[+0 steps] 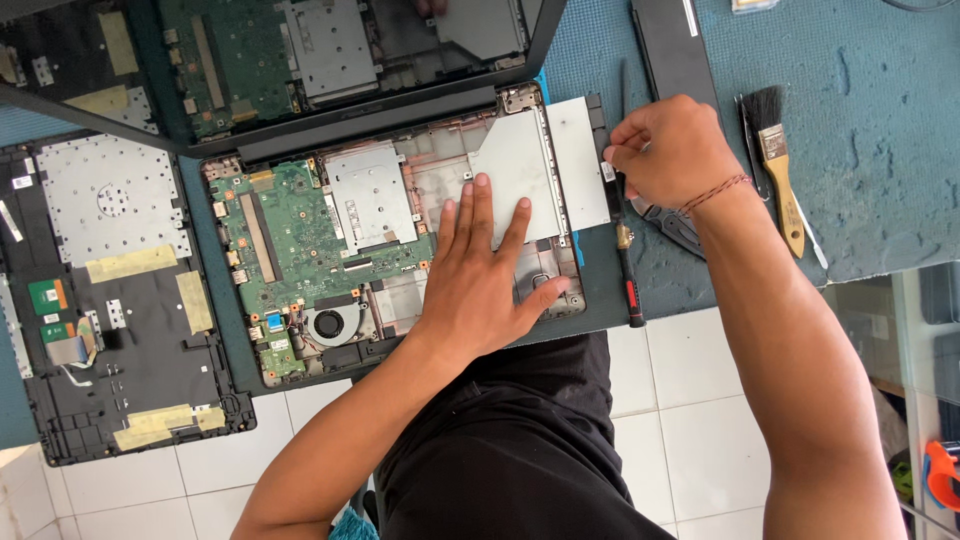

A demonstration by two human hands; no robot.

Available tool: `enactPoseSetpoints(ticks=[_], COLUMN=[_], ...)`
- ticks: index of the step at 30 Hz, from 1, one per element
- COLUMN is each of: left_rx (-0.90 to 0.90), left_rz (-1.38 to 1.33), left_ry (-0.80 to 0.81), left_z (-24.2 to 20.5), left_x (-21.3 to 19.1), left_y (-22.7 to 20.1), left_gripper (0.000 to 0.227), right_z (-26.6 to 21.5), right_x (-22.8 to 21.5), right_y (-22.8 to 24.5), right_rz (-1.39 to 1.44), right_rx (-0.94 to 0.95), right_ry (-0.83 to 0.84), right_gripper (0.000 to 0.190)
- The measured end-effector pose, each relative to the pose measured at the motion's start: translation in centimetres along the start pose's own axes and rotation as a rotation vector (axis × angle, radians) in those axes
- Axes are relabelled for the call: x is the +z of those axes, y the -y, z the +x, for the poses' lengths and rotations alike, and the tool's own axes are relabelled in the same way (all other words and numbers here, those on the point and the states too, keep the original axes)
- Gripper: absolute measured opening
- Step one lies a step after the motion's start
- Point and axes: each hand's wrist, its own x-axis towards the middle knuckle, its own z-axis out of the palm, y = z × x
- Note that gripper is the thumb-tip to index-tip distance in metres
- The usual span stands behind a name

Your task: The person disassembles a laptop by removing the battery and a metal cover plate. They use a plastic spudger to pry the battery and a screwdriver to remove screws before lifting the components out.

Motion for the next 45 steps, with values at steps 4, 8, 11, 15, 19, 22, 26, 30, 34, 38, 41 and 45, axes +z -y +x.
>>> enactPoseSetpoints(ticks=[4,8,11,15,19,22,26,30,34,38,41,45], left_rx=[0.020,0.018,0.052,0.101,0.110,0.121,0.113,0.176,0.199,0.192,0.149,0.125], left_rz=[0.019,-0.014,-0.015,-0.035,-0.088,-0.109,-0.208,-0.266,-0.297,-0.316,-0.287,0.067], left_ry=[-0.008,0.018,0.024,0.068,0.052,0.098,0.211,0.267,0.231,0.256,0.291,0.002], left_z=[0.4,0.7,1.1,1.8,2.3,2.7,3.3,3.8,4.1,4.4,4.7,5.4], left_x=[0.1,-0.1,-0.3,0.1,0.0,-0.6,-1.6,-1.7,-1.5,-1.6,-1.9,-0.4], left_y=[-0.3,-0.3,-0.2,-0.4,-0.7,-0.8,-0.6,-0.4,-0.4,-0.6,-0.8,-1.0], left_gripper=[0.087,0.089,0.090,0.092,0.092,0.093,0.094,0.092,0.092,0.093,0.089,0.071], right_z=[-0.6,0.4,-0.1,-0.6,-0.3,-0.6,-0.7,-1.0,-0.8,-0.7,-0.8,-1.1], right_x=[-0.1,0.4,-0.5,-1.5,-1.7,-2.1,-2.6,-3.1,-3.1,-3.2,-3.2,-3.3], right_y=[1.0,-0.8,-0.4,-0.6,-1.6,-1.3,-1.4,-2.1,-3.3,-3.7,-3.9,-3.6], right_rz=[0.008,-0.041,0.032,0.038,-0.018,-0.013,-0.068,0.010,0.025,0.010,0.026,0.061], right_rx=[0.091,-0.002,0.063,0.135,0.137,0.176,0.248,0.230,0.183,0.217,0.210,0.221], right_ry=[-0.001,-0.094,-0.063,-0.056,-0.086,-0.092,-0.098,-0.104,-0.112,-0.127,-0.121,-0.111], right_gripper=[0.023,0.024,0.020,0.016,0.018,0.014,0.015,0.015,0.016,0.015,0.016,0.017])
